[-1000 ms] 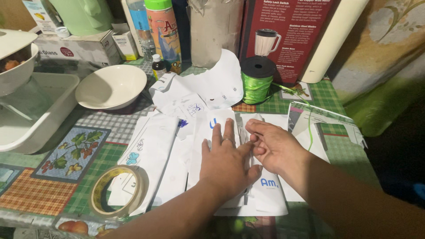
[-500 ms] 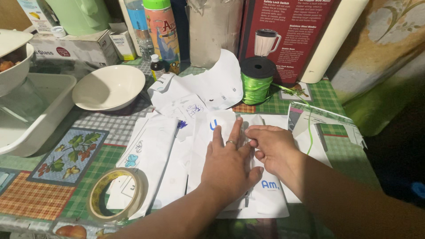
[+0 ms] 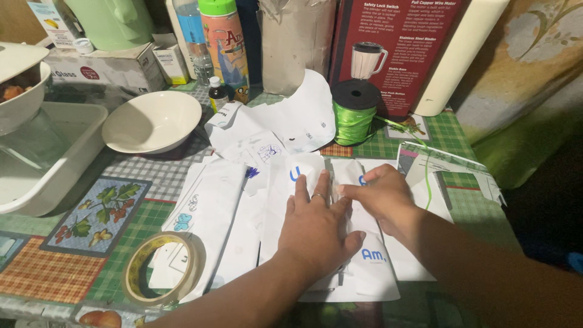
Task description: The person wraps a pair of white slippers in a white paper bag, seals it with clear tape, and cuts the tape with green scissors. They then fold the bag edges and place the wrapped item on the table.
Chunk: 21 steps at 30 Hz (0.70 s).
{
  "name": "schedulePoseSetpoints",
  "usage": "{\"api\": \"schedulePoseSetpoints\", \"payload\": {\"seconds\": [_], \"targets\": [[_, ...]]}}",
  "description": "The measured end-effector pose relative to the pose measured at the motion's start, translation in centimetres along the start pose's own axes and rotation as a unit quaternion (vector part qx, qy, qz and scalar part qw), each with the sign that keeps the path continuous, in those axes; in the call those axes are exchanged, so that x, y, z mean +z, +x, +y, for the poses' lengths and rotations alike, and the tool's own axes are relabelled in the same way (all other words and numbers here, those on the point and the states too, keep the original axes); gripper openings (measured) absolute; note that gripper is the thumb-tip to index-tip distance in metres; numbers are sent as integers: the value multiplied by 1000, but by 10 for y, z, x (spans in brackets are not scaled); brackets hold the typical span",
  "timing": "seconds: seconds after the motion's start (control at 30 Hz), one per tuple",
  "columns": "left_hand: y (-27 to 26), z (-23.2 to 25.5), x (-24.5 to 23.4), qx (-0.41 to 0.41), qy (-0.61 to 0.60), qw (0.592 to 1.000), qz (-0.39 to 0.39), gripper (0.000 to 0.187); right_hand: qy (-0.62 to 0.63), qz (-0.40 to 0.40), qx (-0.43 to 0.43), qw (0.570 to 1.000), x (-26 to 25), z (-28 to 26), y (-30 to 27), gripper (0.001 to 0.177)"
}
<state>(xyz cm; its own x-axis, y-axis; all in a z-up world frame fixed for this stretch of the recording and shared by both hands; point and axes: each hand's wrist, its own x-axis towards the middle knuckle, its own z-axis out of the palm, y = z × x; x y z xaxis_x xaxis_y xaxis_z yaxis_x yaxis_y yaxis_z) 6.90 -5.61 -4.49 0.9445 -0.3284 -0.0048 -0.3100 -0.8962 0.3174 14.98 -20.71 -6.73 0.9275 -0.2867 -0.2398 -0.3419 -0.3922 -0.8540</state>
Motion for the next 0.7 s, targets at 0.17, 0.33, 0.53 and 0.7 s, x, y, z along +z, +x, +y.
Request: {"api": "schedulePoseSetpoints", "payload": {"seconds": [0.17, 0.33, 0.53, 0.7], "targets": [[-3, 3, 0, -5, -7, 1000, -3, 67, 32, -23, 34, 999, -19, 15, 7, 54], [2, 0, -2, 0, 10, 1000, 7, 70, 6, -41, -20, 999, -72, 32, -17, 41], [9, -13, 1, 33, 32, 999, 2, 65, -250, -21, -104, 963, -124, 78, -93, 25], [7, -14, 6, 46, 26, 998, 39, 68, -341, -159, -78, 923, -128, 111, -142, 33]]}}
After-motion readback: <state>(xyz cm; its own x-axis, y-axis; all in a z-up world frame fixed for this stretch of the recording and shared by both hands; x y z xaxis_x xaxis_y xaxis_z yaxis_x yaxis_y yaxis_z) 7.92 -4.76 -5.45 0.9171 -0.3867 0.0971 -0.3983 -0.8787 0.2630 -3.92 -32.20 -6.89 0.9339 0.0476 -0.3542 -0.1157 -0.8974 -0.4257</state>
